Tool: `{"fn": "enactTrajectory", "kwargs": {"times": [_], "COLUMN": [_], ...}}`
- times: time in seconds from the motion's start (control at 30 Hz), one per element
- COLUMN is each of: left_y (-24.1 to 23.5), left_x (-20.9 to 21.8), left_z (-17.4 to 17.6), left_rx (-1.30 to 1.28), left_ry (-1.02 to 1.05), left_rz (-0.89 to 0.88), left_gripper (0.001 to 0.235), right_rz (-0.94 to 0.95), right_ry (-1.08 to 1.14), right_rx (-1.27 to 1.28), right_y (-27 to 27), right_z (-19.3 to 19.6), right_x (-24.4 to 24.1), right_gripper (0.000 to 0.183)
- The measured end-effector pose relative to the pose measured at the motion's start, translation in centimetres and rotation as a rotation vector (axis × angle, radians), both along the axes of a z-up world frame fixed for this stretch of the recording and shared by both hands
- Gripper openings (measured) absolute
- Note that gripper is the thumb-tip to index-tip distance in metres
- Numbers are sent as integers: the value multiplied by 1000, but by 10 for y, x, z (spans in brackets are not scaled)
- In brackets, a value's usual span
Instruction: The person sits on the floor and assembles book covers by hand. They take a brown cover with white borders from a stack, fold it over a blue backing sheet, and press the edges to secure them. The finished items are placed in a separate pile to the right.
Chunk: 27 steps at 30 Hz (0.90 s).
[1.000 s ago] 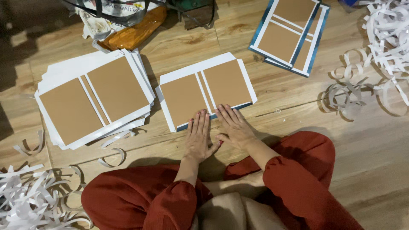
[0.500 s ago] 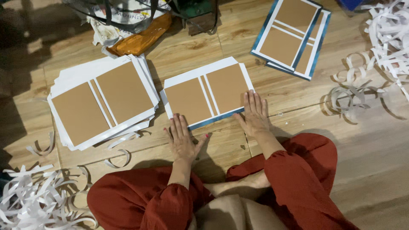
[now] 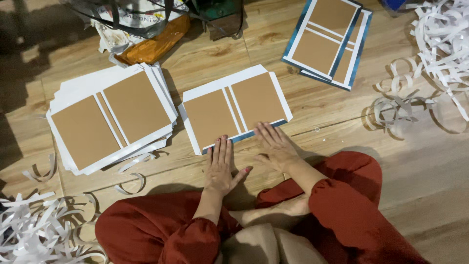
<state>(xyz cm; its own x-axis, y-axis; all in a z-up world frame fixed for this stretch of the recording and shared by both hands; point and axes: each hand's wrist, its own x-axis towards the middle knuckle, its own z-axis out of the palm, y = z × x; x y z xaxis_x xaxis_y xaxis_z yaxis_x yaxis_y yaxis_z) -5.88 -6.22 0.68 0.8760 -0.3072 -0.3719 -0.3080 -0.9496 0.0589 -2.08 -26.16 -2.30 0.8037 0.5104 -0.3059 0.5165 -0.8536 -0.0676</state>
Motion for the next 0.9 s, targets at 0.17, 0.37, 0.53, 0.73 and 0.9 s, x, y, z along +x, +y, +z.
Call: {"fn": "enactTrajectory", "kwargs": {"times": [0.17, 0.37, 0.53, 0.73, 0.9], "left_y": [10, 9, -18, -1, 15], "left_x": [-4, 20, -10, 17, 14], "left_z": [-20, -61, -78, 0, -13], "left_rx": [29, 192, 74, -176, -16], "left_ry": [-92, -728, -597, -133, -137], "left_rz": [189, -18, -167, 349, 562], "left_gripper": [92, 41, 30, 54, 68], "right_rz": [-491, -1515, -1815, -1791, -1672], "right_ry": [28, 44, 469, 210, 200], "right_rx": [32, 765, 1317, 1187, 815], "right_y": [-27, -26, 16, 24, 24], "right_z": [-23, -76, -47, -66, -115], "right_x": [10, 34, 17, 1, 11], "right_gripper": [84, 32, 26, 39, 26]}}
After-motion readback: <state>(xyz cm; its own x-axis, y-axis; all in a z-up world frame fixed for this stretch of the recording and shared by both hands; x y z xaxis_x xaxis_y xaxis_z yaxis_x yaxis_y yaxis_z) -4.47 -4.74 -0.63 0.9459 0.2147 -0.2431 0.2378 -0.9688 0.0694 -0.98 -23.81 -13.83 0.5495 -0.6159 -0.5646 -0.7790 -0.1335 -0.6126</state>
